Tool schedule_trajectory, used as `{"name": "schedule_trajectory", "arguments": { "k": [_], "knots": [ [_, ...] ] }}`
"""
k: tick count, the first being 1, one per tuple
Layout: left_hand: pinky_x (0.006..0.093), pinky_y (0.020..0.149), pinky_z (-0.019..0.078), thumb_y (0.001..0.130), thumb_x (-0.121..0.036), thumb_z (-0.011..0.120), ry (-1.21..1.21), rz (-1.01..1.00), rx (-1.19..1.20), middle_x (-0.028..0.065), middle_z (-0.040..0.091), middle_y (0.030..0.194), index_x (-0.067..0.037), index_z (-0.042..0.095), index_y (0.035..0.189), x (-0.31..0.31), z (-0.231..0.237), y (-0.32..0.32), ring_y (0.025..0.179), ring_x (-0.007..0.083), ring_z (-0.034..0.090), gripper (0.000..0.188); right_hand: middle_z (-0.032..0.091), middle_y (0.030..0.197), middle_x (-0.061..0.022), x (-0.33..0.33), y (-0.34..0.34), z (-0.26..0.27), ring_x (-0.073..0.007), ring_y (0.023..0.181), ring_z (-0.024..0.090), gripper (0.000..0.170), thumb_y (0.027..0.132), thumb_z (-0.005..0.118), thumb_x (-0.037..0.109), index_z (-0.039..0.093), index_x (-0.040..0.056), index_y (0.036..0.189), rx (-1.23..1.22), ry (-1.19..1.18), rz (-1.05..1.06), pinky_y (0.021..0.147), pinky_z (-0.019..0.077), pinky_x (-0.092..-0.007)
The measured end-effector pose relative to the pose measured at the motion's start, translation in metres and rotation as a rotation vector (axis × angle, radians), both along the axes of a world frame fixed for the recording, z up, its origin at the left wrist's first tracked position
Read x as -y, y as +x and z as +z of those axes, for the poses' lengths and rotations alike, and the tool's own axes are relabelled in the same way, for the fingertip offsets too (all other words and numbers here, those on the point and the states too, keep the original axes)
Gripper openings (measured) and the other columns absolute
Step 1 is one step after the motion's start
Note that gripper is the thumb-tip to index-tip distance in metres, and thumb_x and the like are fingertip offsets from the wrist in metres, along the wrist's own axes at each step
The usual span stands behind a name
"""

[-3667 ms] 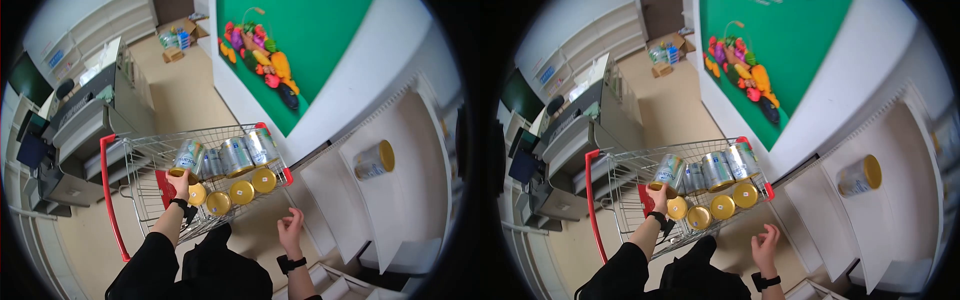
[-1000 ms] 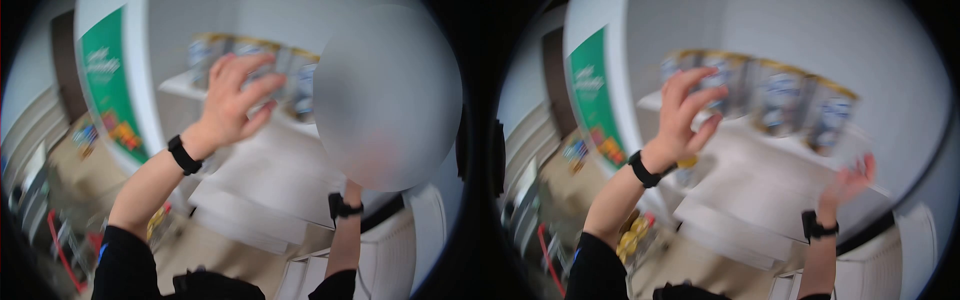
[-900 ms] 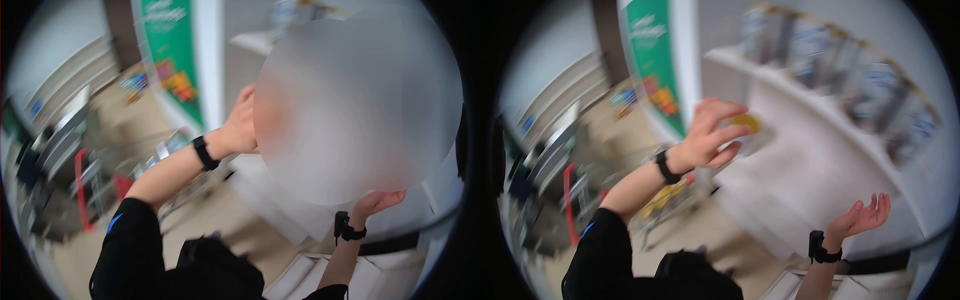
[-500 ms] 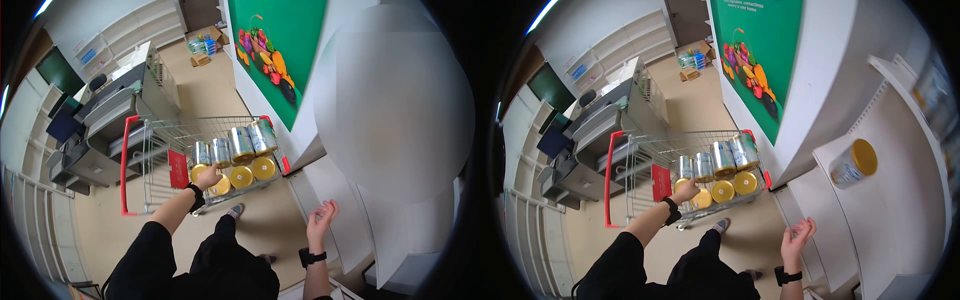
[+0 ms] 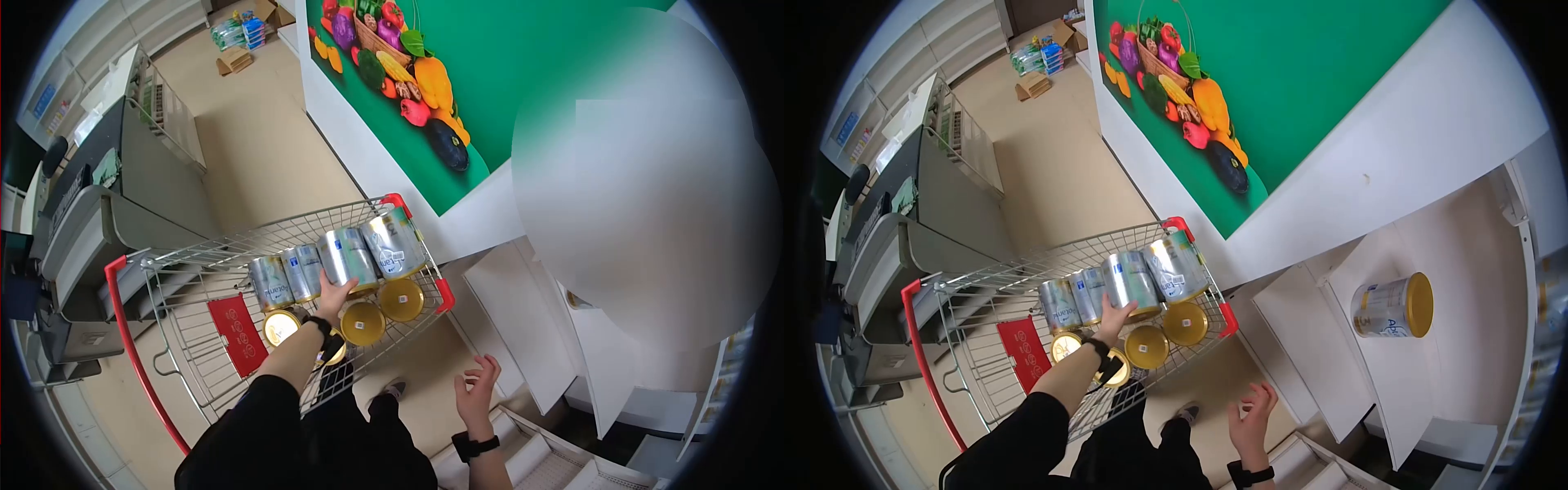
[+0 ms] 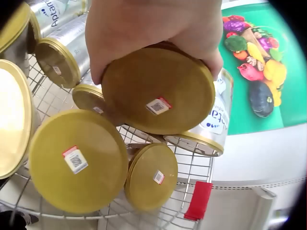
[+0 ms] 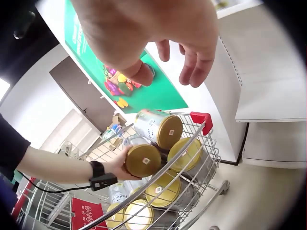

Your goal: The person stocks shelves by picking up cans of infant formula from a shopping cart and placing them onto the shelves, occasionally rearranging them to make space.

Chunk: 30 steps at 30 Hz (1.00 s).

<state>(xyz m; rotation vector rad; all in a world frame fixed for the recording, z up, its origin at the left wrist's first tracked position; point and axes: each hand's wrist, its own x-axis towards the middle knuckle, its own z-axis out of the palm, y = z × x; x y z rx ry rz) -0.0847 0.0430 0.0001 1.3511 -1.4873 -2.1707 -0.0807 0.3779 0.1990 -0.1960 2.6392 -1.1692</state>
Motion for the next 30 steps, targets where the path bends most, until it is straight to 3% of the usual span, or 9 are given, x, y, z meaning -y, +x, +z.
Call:
{"name": "schedule_trajectory", "arguments": {
  "k": [2,6,8,12,16,18,20,22,30],
  "knots": [
    [0.0447,0.101,0.04,0.078,-0.035,0.077,0.41,-0.138,-0.062,0.0159,0.038,0.141,-0.007,-0.001,0.15,0.023,0.02,0.037,0.122,0.0289,0.047,0.109,0.035,0.134,-0.0171,0.006,-0.005,-0.004,-0.0224,0.091,0.057,0.053,0.078,0.066,0.002,0.043,0.0033,0.125,-0.001,-0.017,0.035,0.078,0.0501,-0.0333],
    [0.0538,0.105,0.0355,0.089,-0.043,0.061,0.965,-0.463,-0.185,0.0175,0.045,0.141,-0.006,0.035,0.142,0.084,0.057,0.087,0.124,0.0333,0.048,0.07,0.039,0.135,-0.017,0.041,-0.007,-0.001,-0.0287,0.107,0.054,0.058,0.076,0.066,0.001,0.043,0.0047,0.129,-0.046,-0.04,0.201,0.088,0.0487,-0.0364],
    [0.0531,0.107,0.033,0.09,-0.044,0.058,0.875,-0.568,-0.107,0.0173,0.048,0.139,-0.004,0.042,0.138,0.102,0.075,0.086,0.123,0.0339,0.05,0.065,0.037,0.141,-0.0166,0.066,-0.005,0.018,-0.0338,0.122,0.045,0.071,0.072,0.073,0.006,0.041,0.0088,0.136,-0.347,0.107,0.376,0.1,0.0418,-0.0439],
    [0.0379,0.096,0.0472,0.092,-0.039,0.061,0.539,-1.107,0.018,0.0119,0.064,0.115,-0.003,0.051,0.126,0.068,0.167,0.025,0.106,0.0201,0.062,0.051,0.033,0.147,-0.0149,0.076,-0.004,0.067,-0.0382,0.134,0.033,0.09,0.062,0.081,0.023,0.039,0.016,0.142,-0.61,0.28,0.757,0.106,0.0316,-0.0563],
    [0.0349,0.098,0.0456,0.094,-0.049,0.054,0.47,-1.348,0.073,0.0084,0.056,0.131,-0.007,0.04,0.14,-0.011,0.257,-0.028,0.118,0.0171,0.055,0.065,0.037,0.144,-0.0168,0.024,-0.006,0.095,-0.0396,0.131,0.037,0.094,0.06,0.085,0.027,0.038,0.0138,0.141,-0.716,0.282,0.577,0.107,0.0326,-0.0537],
    [0.0349,0.101,0.0416,0.095,-0.055,0.046,0.631,-1.219,-0.371,0.0082,0.048,0.139,-0.008,0.033,0.146,-0.065,0.304,-0.035,0.126,0.0172,0.047,0.07,0.043,0.139,-0.017,-0.016,-0.011,0.097,-0.0375,0.124,0.046,0.098,0.06,0.088,0.027,0.034,0.0071,0.14,-0.687,-0.126,0.157,0.104,0.038,-0.0473],
    [0.0341,0.104,0.0371,0.098,-0.055,0.038,0.435,-1.42,-0.538,0.0082,0.045,0.139,-0.009,0.031,0.147,-0.106,0.297,-0.063,0.126,0.0165,0.045,0.068,0.049,0.131,-0.0148,-0.057,-0.02,0.101,-0.0301,0.117,0.052,0.098,0.062,0.089,0.027,0.032,0.0018,0.137,-0.414,-0.414,-0.03,0.1,0.043,-0.0402],
    [0.0331,0.102,0.0369,0.1,-0.039,0.044,-0.086,-1.477,-0.688,0.0079,0.045,0.137,-0.013,0.031,0.147,-0.161,0.319,-0.074,0.118,0.0161,0.048,0.055,0.051,0.127,-0.011,-0.088,-0.028,0.105,-0.0222,0.115,0.052,0.088,0.067,0.086,0.025,0.034,0.0016,0.135,-0.138,-0.835,-0.237,0.096,0.0448,-0.0365],
    [0.0295,0.097,0.0397,0.092,-0.011,0.057,-0.048,-1.509,-0.718,0.0072,0.047,0.129,-0.016,0.037,0.143,-0.262,0.323,-0.095,0.112,0.0155,0.05,0.055,0.055,0.121,-0.0094,-0.179,-0.02,0.103,-0.0208,0.109,0.055,0.076,0.075,0.08,0.027,0.036,0.0034,0.132,-0.046,-0.948,-0.401,0.085,0.0503,-0.0339]
  ]
}}
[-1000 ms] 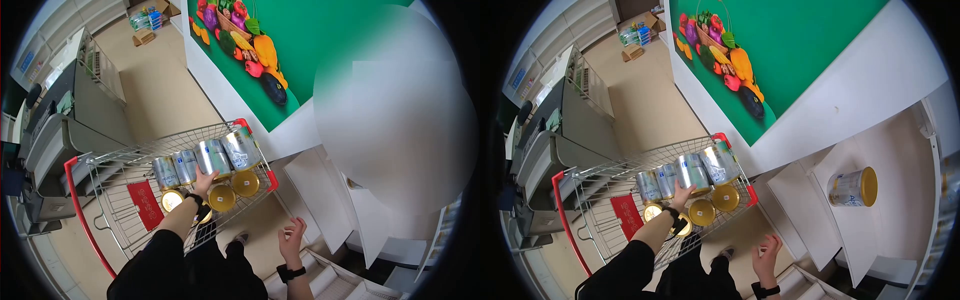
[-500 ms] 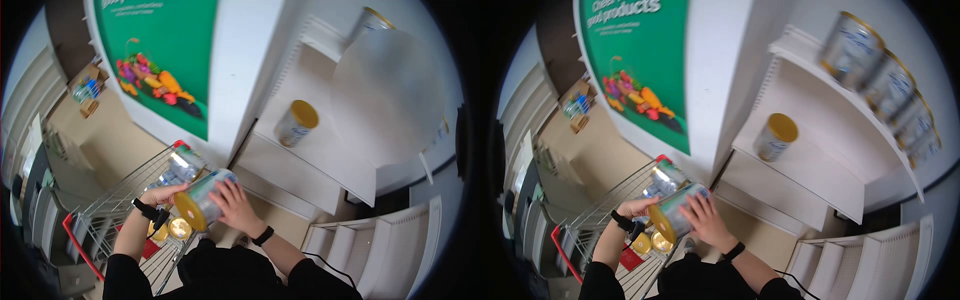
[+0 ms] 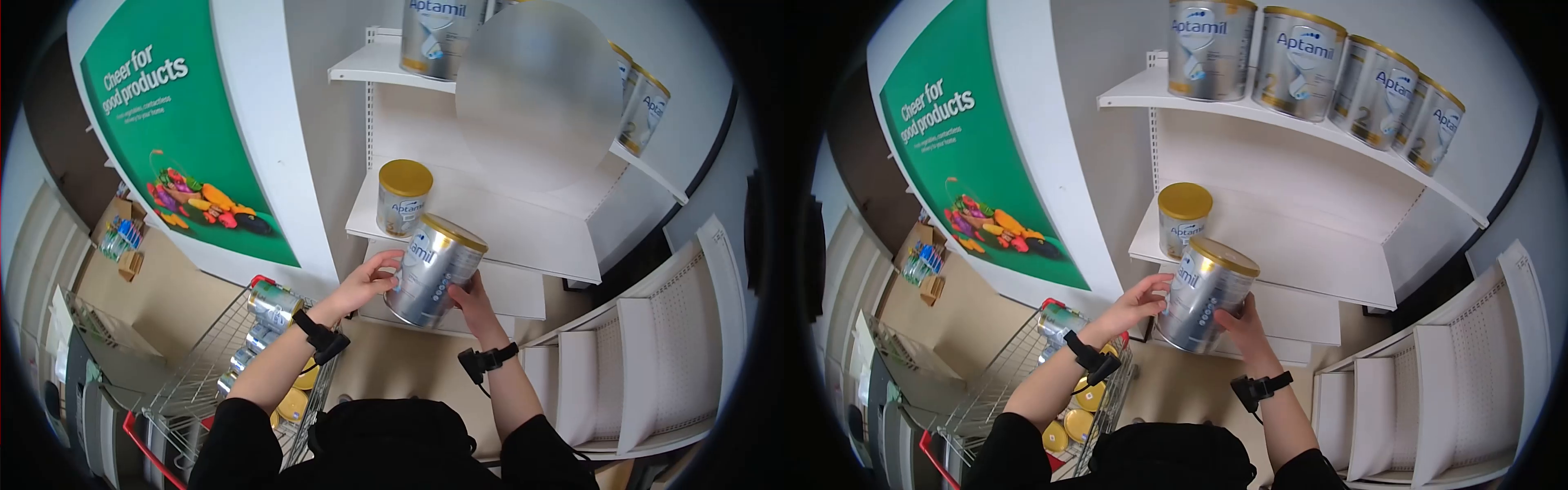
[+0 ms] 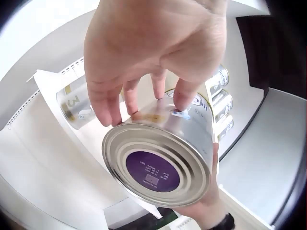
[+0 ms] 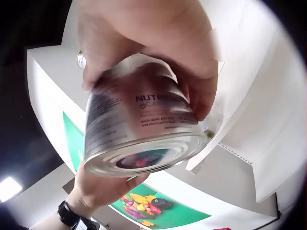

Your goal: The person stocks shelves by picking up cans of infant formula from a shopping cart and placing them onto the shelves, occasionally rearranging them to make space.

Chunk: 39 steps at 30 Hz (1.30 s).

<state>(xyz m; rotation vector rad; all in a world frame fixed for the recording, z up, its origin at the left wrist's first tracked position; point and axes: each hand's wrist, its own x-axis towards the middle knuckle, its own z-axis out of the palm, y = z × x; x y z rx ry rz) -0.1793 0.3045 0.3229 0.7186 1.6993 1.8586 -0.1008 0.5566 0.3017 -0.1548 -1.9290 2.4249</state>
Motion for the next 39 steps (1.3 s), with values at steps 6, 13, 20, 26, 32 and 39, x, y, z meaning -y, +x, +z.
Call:
{"name": "schedule_trajectory", "arguments": {
  "k": [6,13,20,26,32,39],
  "knots": [
    [0.0276,0.088,0.0421,0.083,-0.024,0.073,0.055,-0.274,0.237,0.0095,0.05,0.118,-0.015,0.017,0.151,-0.02,-0.028,-0.011,0.108,0.0159,0.05,0.089,0.055,0.121,-0.0047,-0.022,0.009,-0.038,-0.0173,0.109,0.054,0.072,0.083,0.071,0.035,0.035,0.008,0.139,0.058,-0.392,0.134,0.085,0.0493,-0.0317],
    [0.0374,0.092,0.045,0.073,-0.03,0.083,0.016,0.081,0.037,0.0152,0.05,0.122,-0.011,0.009,0.152,-0.037,-0.059,-0.016,0.108,0.0231,0.052,0.11,0.049,0.13,-0.0083,-0.005,-0.007,-0.012,-0.019,0.116,0.051,0.044,0.098,0.052,0.028,0.036,0.0092,0.135,0.091,0.12,-0.059,0.09,0.0484,-0.0373],
    [0.0397,0.107,0.0355,0.065,-0.019,0.088,-0.054,0.093,-0.073,0.0192,0.034,0.139,-0.004,0.015,0.149,-0.049,-0.067,-0.008,0.128,0.0311,0.04,0.112,0.046,0.129,-0.0146,0.001,-0.014,-0.022,-0.0227,0.11,0.051,0.09,0.074,0.081,0.017,0.023,0.0007,0.142,0.076,0.308,-0.135,0.087,0.0508,-0.0379],
    [0.0394,0.11,0.0321,0.067,-0.014,0.083,-0.139,0.2,-0.493,0.0198,0.036,0.141,-0.004,0.023,0.145,-0.081,-0.052,-0.024,0.13,0.0361,0.038,0.1,0.044,0.134,-0.0185,-0.035,-0.036,-0.036,-0.0289,0.121,0.048,0.116,0.058,0.092,0.028,0.018,-0.0023,0.142,-0.001,0.425,-0.182,0.097,0.0458,-0.0398],
    [0.0442,0.11,0.0318,0.071,-0.019,0.08,-0.125,0.547,-0.781,0.0214,0.033,0.143,-0.006,0.035,0.139,-0.087,-0.044,-0.077,0.133,0.0368,0.035,0.082,0.042,0.137,-0.015,-0.071,-0.066,-0.017,-0.0263,0.121,0.048,0.114,0.057,0.091,0.021,0.02,0.0029,0.144,-0.092,0.387,-0.264,0.096,0.0474,-0.0391],
    [0.0452,0.109,0.033,0.065,-0.025,0.086,-0.491,0.671,-0.81,0.0266,0.027,0.143,-0.005,0.041,0.131,-0.065,-0.03,-0.166,0.134,0.0393,0.031,0.083,0.04,0.138,-0.0155,-0.104,-0.124,-0.036,-0.0269,0.123,0.046,0.108,0.062,0.086,0.009,0.019,0.0032,0.145,-0.233,0.49,-0.368,0.102,0.0433,-0.0406]
  ]
}}
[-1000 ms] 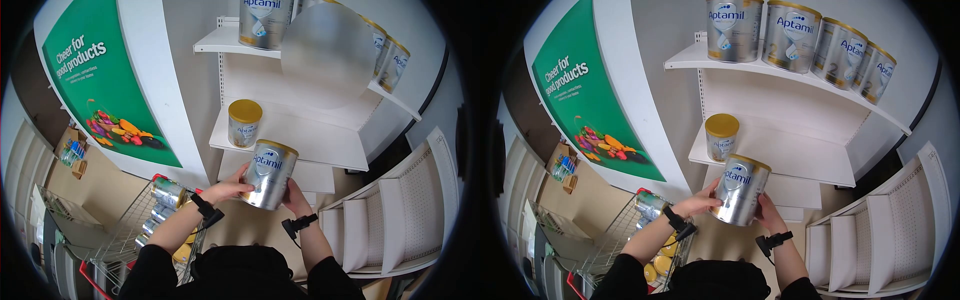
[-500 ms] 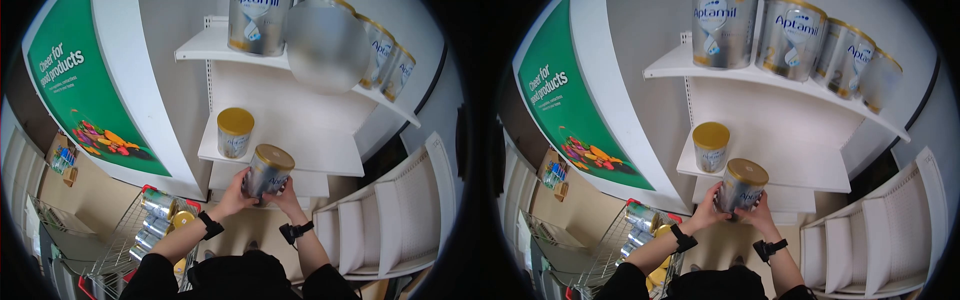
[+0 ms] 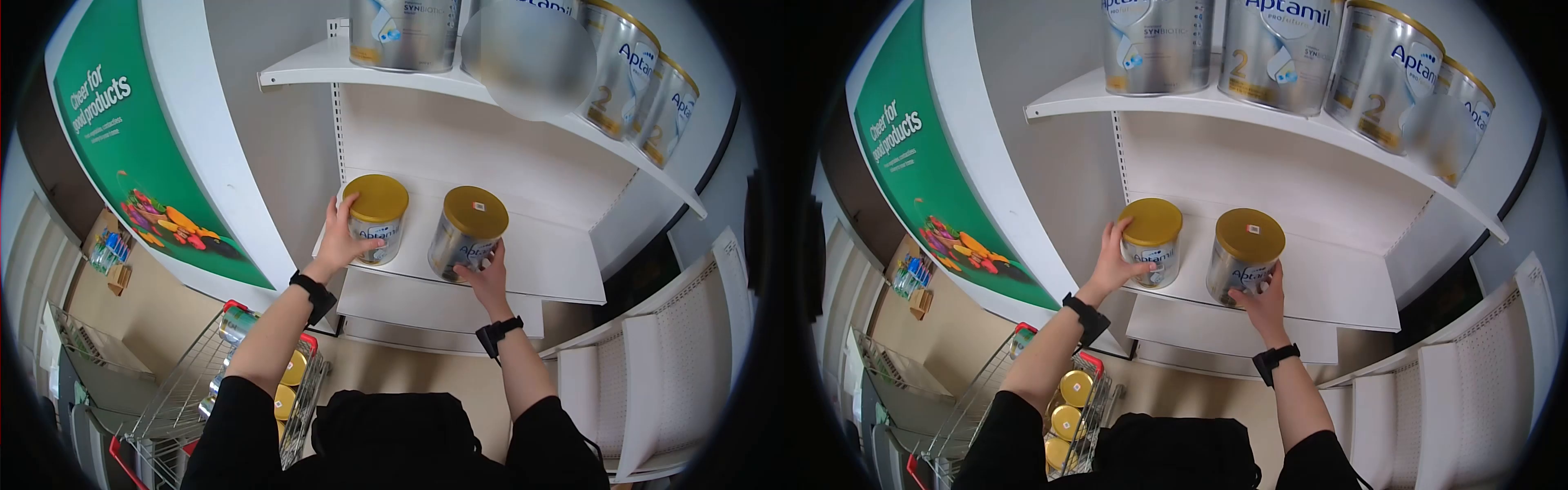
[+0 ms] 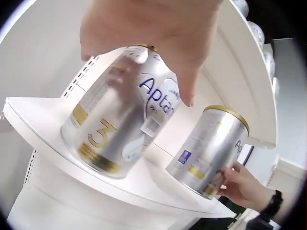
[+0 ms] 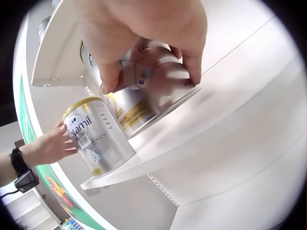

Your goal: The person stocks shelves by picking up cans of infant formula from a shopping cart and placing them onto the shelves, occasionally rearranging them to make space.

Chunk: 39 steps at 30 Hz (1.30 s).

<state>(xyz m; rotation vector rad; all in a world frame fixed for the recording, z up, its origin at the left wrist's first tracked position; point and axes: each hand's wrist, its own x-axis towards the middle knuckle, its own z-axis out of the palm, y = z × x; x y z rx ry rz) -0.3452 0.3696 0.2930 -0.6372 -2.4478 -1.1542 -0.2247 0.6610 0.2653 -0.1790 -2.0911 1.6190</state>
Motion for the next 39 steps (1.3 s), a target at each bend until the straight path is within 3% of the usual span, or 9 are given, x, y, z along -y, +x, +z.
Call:
{"name": "schedule_trajectory", "arguments": {
  "k": [2,8,12,14,18,25,29,32,39],
  "knots": [
    [0.0378,0.103,0.0386,0.06,-0.018,0.09,0.217,-0.142,0.025,0.0163,0.046,0.13,-0.008,0.04,0.129,-0.003,-0.015,-0.02,0.123,0.0267,0.045,0.086,0.04,0.138,-0.0158,0.0,-0.007,-0.014,-0.0268,0.124,0.046,0.107,0.062,0.086,0.007,0.019,0.0031,0.145,0.015,-0.05,0.044,0.104,0.0415,-0.0397],
    [0.0346,0.096,0.0437,0.061,-0.023,0.09,0.305,-0.29,0.252,0.0163,0.056,0.121,-0.006,0.042,0.125,-0.014,0.001,-0.01,0.114,0.0274,0.054,0.082,0.043,0.135,-0.0165,0.002,-0.019,-0.057,-0.027,0.124,0.046,0.107,0.063,0.086,0.009,0.016,0.0016,0.145,0.008,-0.03,0.069,0.105,0.0405,-0.0386],
    [0.0375,0.103,0.0397,0.061,-0.017,0.09,0.417,-0.397,0.088,0.0158,0.052,0.13,-0.007,0.028,0.138,-0.027,-0.02,-0.019,0.122,0.0275,0.049,0.099,0.041,0.138,-0.0172,-0.01,-0.025,-0.052,-0.0283,0.125,0.045,0.114,0.06,0.09,0.021,0.015,0.0024,0.143,0.068,0.082,0.018,0.104,0.0407,-0.0396],
    [0.0385,0.108,0.036,0.06,-0.014,0.09,0.589,-0.415,0.353,0.0158,0.046,0.136,-0.008,0.015,0.146,-0.024,-0.019,-0.007,0.128,0.028,0.044,0.115,0.04,0.138,-0.0171,-0.013,-0.027,-0.047,-0.0287,0.126,0.045,0.114,0.06,0.09,0.021,0.015,0.0024,0.143,0.045,0.103,0.024,0.104,0.0403,-0.0396],
    [0.0391,0.109,0.0342,0.058,-0.012,0.091,0.465,-0.506,0.353,0.0161,0.036,0.144,-0.007,0.006,0.148,-0.026,-0.072,-0.015,0.134,0.0283,0.037,0.124,0.04,0.138,-0.0166,-0.016,-0.027,-0.054,-0.0289,0.126,0.044,0.115,0.058,0.091,0.017,0.014,0.002,0.143,0.013,0.051,0.095,0.105,0.0396,-0.0397],
    [0.0382,0.109,0.0345,0.053,-0.014,0.092,0.252,-0.28,0.43,0.0195,0.039,0.141,-0.004,0.007,0.147,-0.027,-0.066,0.008,0.133,0.0297,0.039,0.127,0.042,0.134,-0.0138,-0.009,-0.03,-0.068,-0.0247,0.123,0.044,0.114,0.057,0.09,0.009,0.014,0.0034,0.142,0.062,-0.088,0.11,0.104,0.0398,-0.0362],
    [0.0375,0.108,0.0352,0.053,-0.015,0.092,0.263,-0.269,0.436,0.0194,0.042,0.139,-0.003,0.015,0.145,-0.02,-0.078,-0.004,0.129,0.0301,0.043,0.121,0.041,0.134,-0.0134,-0.011,-0.033,-0.069,-0.0247,0.124,0.044,0.11,0.058,0.089,0.008,0.017,0.0042,0.141,0.038,-0.139,0.168,0.106,0.0383,-0.0352],
    [0.0364,0.105,0.0397,0.054,-0.015,0.092,0.299,-0.475,0.401,0.0177,0.047,0.134,0.001,0.023,0.143,-0.012,-0.09,-0.027,0.123,0.0278,0.049,0.113,0.042,0.133,-0.013,-0.013,-0.033,-0.075,-0.0247,0.123,0.044,0.107,0.061,0.088,0.009,0.017,0.0044,0.141,0.03,-0.183,0.18,0.105,0.0388,-0.0354],
    [0.0352,0.097,0.047,0.061,-0.018,0.09,0.335,-0.318,0.404,0.021,0.049,0.132,-0.003,0.016,0.145,-0.008,-0.096,-0.026,0.116,0.027,0.056,0.114,0.044,0.133,-0.0109,-0.011,-0.031,-0.072,-0.0226,0.121,0.045,0.108,0.063,0.088,0.014,0.018,0.0046,0.144,0.011,-0.079,0.152,0.104,0.0383,-0.0353]
  ]
}}
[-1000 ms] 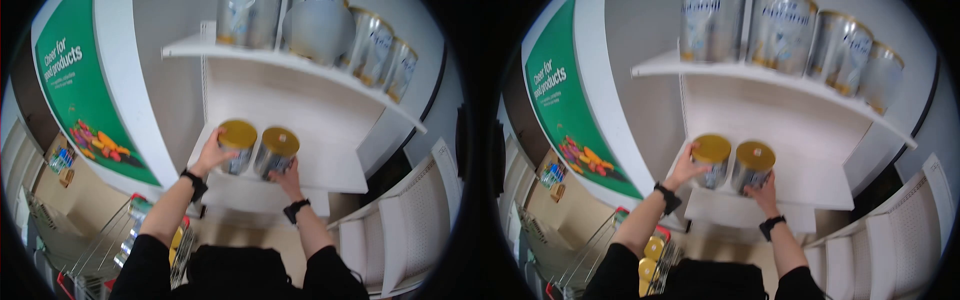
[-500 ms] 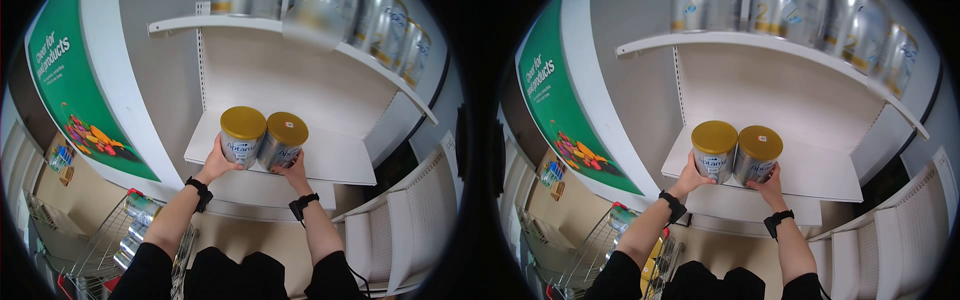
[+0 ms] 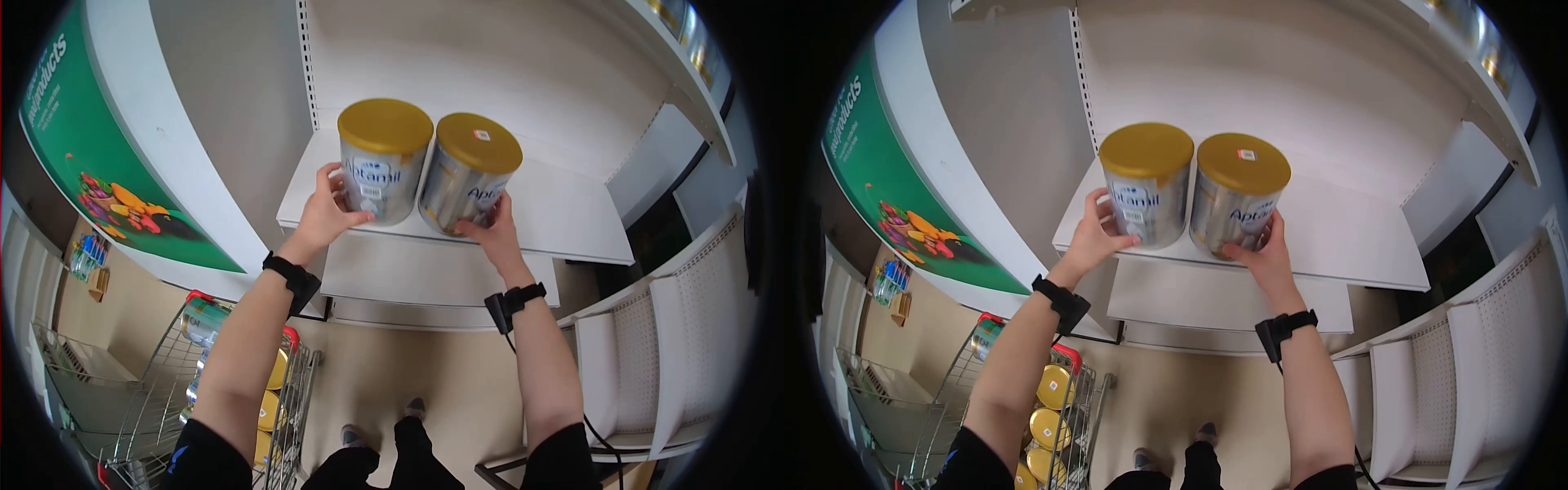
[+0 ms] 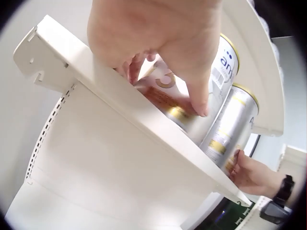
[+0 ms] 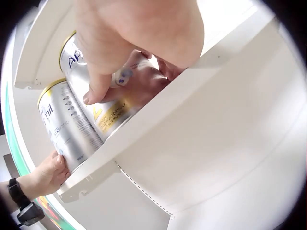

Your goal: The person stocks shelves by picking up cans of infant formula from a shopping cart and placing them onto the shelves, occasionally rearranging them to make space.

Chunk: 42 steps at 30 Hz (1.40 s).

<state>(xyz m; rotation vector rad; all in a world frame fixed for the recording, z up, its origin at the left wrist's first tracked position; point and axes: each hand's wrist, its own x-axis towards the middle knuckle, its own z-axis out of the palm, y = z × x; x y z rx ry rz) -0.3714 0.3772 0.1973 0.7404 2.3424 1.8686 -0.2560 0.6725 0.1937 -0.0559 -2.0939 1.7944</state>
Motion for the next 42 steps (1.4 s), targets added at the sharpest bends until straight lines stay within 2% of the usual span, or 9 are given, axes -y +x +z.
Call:
{"name": "schedule_trajectory", "arguments": {
  "k": [13,20,21,24,29,33,36,38,42],
  "knots": [
    [0.0342,0.099,0.0448,0.054,-0.022,0.092,-0.146,0.051,-0.218,0.019,0.058,0.124,0.0,0.022,0.142,-0.009,0.002,0.008,0.115,0.0305,0.058,0.115,0.053,0.126,-0.0102,0.005,-0.002,-0.003,-0.0218,0.118,0.051,0.112,0.057,0.091,0.009,0.02,0.0028,0.144,-0.077,0.171,-0.052,0.099,0.0432,-0.0347],
    [0.0374,0.105,0.0401,0.054,-0.022,0.092,-0.231,0.055,-0.204,0.0237,0.046,0.136,0.002,0.018,0.144,0.0,0.015,0.027,0.125,0.0335,0.049,0.119,0.031,0.147,-0.0152,0.011,0.022,-0.011,-0.0274,0.133,0.035,0.118,0.056,0.092,0.014,0.017,0.0032,0.146,-0.061,0.403,-0.154,0.109,0.0325,-0.0385],
    [0.0403,0.108,0.0356,0.059,-0.021,0.089,-0.286,0.193,-0.487,0.0237,0.041,0.14,0.002,0.02,0.144,0.007,0.008,0.038,0.129,0.0343,0.043,0.112,0.028,0.147,-0.0154,0.019,0.042,-0.01,-0.0286,0.134,0.033,0.113,0.061,0.089,0.015,0.017,0.0037,0.147,-0.155,0.413,-0.258,0.109,0.0314,-0.0396],
    [0.0419,0.109,0.0333,0.07,-0.02,0.081,-0.236,0.229,-0.587,0.0207,0.041,0.14,0.001,0.032,0.14,0.065,-0.003,0.13,0.13,0.0352,0.041,0.089,0.027,0.146,-0.0145,0.06,0.119,-0.035,-0.0301,0.131,0.034,0.091,0.077,0.077,0.016,0.019,0.0053,0.146,-0.176,0.283,-0.313,0.106,0.0324,-0.0416],
    [0.0441,0.103,0.0393,0.081,-0.017,0.068,-0.537,0.198,-0.186,0.0178,0.05,0.128,-0.004,0.049,0.125,0.197,-0.048,0.287,0.121,0.0339,0.048,0.05,0.028,0.143,-0.0121,0.151,0.194,-0.128,-0.0251,0.112,0.047,0.066,0.085,0.062,0.005,0.027,0.0065,0.141,0.204,0.117,0.005,0.095,0.0415,-0.0395],
    [0.045,0.101,0.0406,0.079,-0.018,0.07,-0.553,0.546,0.095,0.0184,0.051,0.125,-0.006,0.049,0.124,0.312,-0.13,0.329,0.117,0.0322,0.051,0.051,0.028,0.14,-0.0112,0.216,0.208,-0.177,-0.0204,0.098,0.052,0.061,0.083,0.06,-0.003,0.032,0.0069,0.136,0.349,0.073,0.138,0.08,0.0485,-0.0326],
    [0.0435,0.104,0.0388,0.075,-0.019,0.072,-0.478,0.76,0.631,0.0202,0.044,0.135,-0.008,0.047,0.128,0.351,-0.173,0.319,0.124,0.0345,0.046,0.06,0.028,0.139,-0.011,0.266,0.217,-0.198,-0.0182,0.092,0.053,0.059,0.081,0.06,-0.005,0.036,0.0067,0.133,0.412,0.038,0.193,0.074,0.0494,-0.0286],
    [0.0446,0.109,0.0341,0.071,-0.022,0.075,-0.535,0.886,0.183,0.0211,0.033,0.144,-0.014,0.038,0.139,0.328,-0.165,0.291,0.133,0.0367,0.036,0.077,0.027,0.14,-0.0113,0.295,0.222,-0.194,-0.0179,0.092,0.054,0.058,0.081,0.061,-0.004,0.036,0.0069,0.133,0.426,0.069,0.28,0.073,0.0495,-0.0278],
    [0.0484,0.114,0.023,0.067,-0.019,0.074,-1.328,0.418,-0.421,0.0154,0.021,0.154,-0.028,0.02,0.149,0.319,-0.144,0.202,0.141,0.0332,0.026,0.099,0.026,0.14,-0.0127,0.318,0.23,-0.169,-0.018,0.09,0.055,0.058,0.081,0.062,-0.003,0.037,0.0056,0.133,0.38,0.129,0.285,0.073,0.0499,-0.027]
  ]
}}
